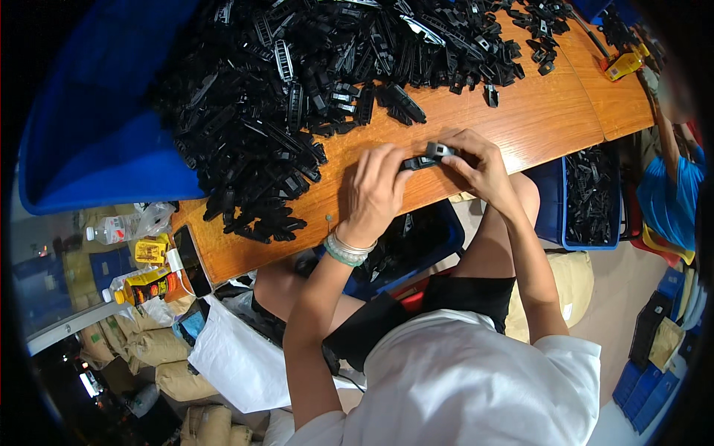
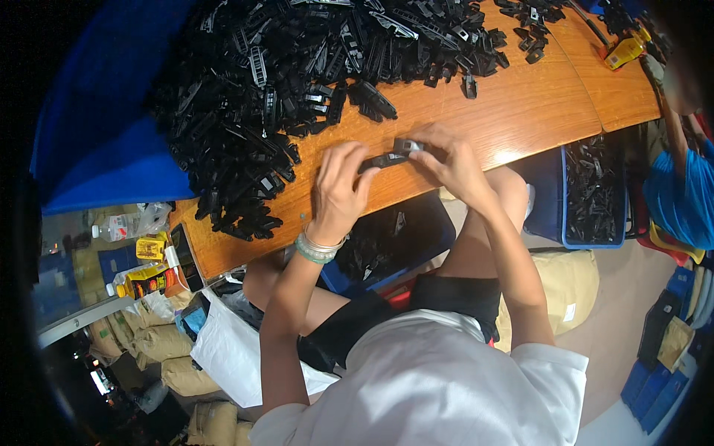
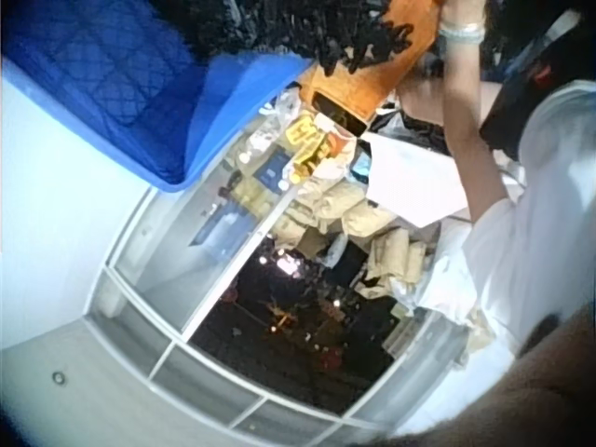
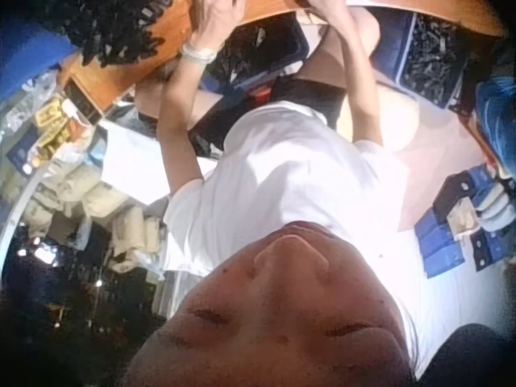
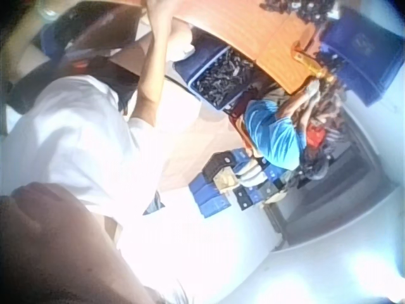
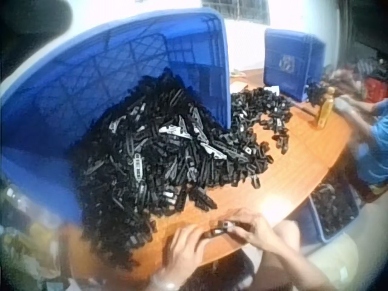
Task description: The person assembles small plastic components by hand at a table.
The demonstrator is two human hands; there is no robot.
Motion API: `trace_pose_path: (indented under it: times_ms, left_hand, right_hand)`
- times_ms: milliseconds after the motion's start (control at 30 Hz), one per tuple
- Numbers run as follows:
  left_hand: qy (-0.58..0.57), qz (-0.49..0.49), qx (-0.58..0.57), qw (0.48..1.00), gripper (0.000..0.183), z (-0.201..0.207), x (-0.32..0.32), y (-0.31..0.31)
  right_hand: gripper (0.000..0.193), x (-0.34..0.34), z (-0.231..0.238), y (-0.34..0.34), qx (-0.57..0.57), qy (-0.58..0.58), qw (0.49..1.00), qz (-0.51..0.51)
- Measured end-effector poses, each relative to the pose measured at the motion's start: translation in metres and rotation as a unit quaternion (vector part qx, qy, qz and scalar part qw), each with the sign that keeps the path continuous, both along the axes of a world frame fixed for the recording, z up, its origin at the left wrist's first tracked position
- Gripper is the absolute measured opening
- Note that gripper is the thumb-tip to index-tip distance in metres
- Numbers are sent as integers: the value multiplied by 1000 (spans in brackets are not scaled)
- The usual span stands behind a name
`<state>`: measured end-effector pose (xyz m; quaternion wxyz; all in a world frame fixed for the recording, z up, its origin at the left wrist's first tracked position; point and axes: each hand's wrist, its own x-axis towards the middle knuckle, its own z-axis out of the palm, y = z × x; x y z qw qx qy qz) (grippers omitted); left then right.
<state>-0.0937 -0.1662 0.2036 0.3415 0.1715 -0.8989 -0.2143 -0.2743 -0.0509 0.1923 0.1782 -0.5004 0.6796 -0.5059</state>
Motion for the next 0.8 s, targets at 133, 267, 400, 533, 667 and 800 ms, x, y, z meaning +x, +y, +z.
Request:
trace_pose_path:
  times_ms: [133,267,400,533,667,800]
  left_hand:
    - [-31,-15,75,997,20,-11,6,-13]
    - [-22,-18,91,995,17,-16,6,-12]
    - [-14,-42,94,995,16,-13,2,-9]
    - [-40,-91,163,982,23,-8,12,-18]
    - [-82,-53,232,968,31,4,18,-21]
    - [-102,-97,83,987,42,8,-12,-8]
  right_hand:
    - [24,-1,3,-1,95,-38,993,61]
    - [24,-2,3,-6,62,15,994,90]
    - [25,10,-1,-13,7,91,990,105]
    - [24,26,-3,4,57,-14,989,137]
    - [21,10,6,6,14,-64,985,159]
    - [22,-69,11,-18,-40,-33,994,-97]
